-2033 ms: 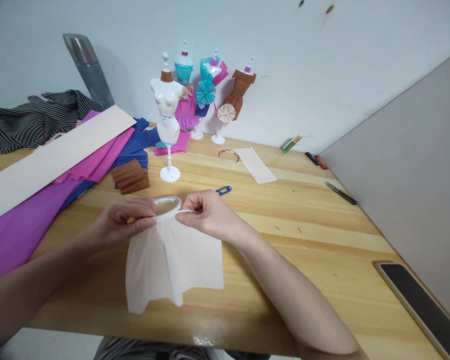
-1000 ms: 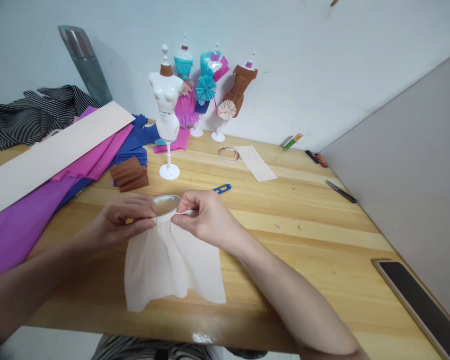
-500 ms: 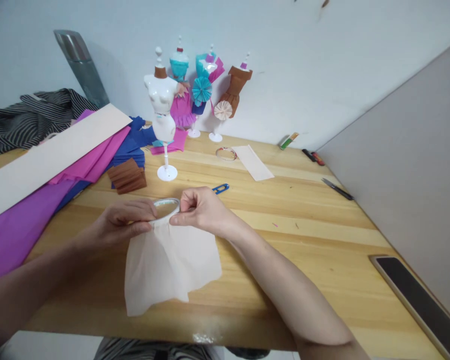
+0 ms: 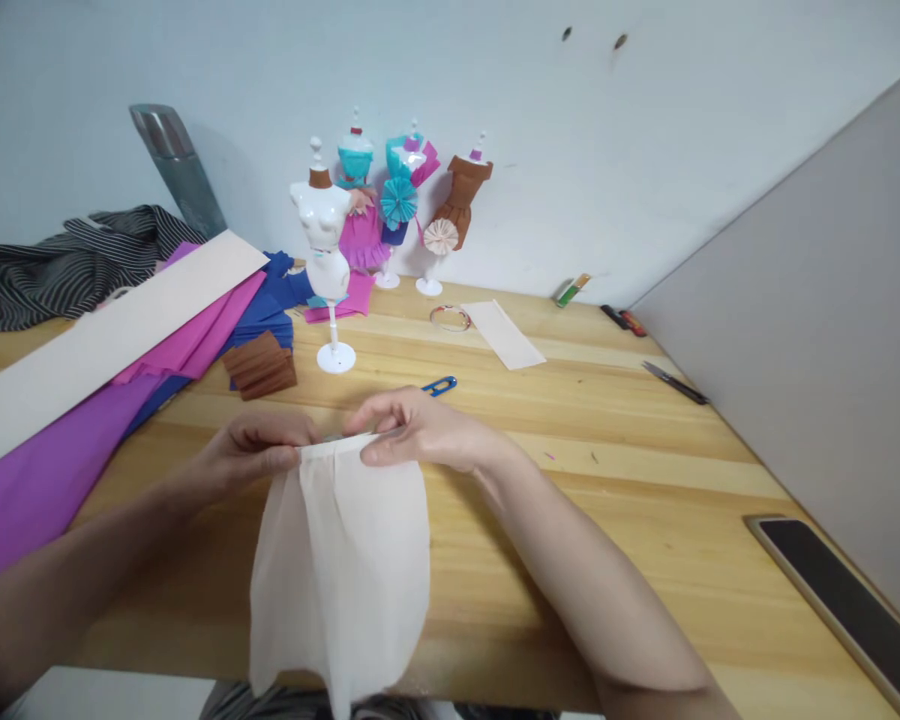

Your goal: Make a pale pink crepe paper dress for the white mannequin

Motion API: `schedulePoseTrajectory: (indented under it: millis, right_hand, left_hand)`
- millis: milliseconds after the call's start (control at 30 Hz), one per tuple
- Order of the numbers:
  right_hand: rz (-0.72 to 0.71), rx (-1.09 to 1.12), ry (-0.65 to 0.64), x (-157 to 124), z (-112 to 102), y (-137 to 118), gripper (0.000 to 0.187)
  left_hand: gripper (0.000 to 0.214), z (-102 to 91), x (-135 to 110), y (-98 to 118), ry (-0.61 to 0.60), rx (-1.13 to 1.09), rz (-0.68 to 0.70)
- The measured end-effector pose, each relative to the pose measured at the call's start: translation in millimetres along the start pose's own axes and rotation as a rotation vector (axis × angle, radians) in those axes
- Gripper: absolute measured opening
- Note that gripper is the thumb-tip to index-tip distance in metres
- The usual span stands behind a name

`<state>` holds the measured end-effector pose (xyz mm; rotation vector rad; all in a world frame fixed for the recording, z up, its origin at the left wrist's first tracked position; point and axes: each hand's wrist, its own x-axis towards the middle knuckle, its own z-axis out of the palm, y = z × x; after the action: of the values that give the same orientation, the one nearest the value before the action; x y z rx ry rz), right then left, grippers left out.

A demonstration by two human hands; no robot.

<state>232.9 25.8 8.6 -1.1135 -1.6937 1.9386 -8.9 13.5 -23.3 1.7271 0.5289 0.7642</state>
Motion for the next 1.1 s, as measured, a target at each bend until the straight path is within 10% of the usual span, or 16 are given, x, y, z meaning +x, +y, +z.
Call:
schedulePoseTrajectory:
  millis: [400,1100]
  right_hand:
    - [0.104,0.151,-0.088,3,-1,9,0.033]
    - [0.003,-0.124,0.069,1,24,-6,0.025]
  left_hand:
    - [0.069,-6.0,-6,-6,-0.112,-0.218,-0.186]
    - [0.039,8.0,-5,3,-0.020,-0.173,-0.343]
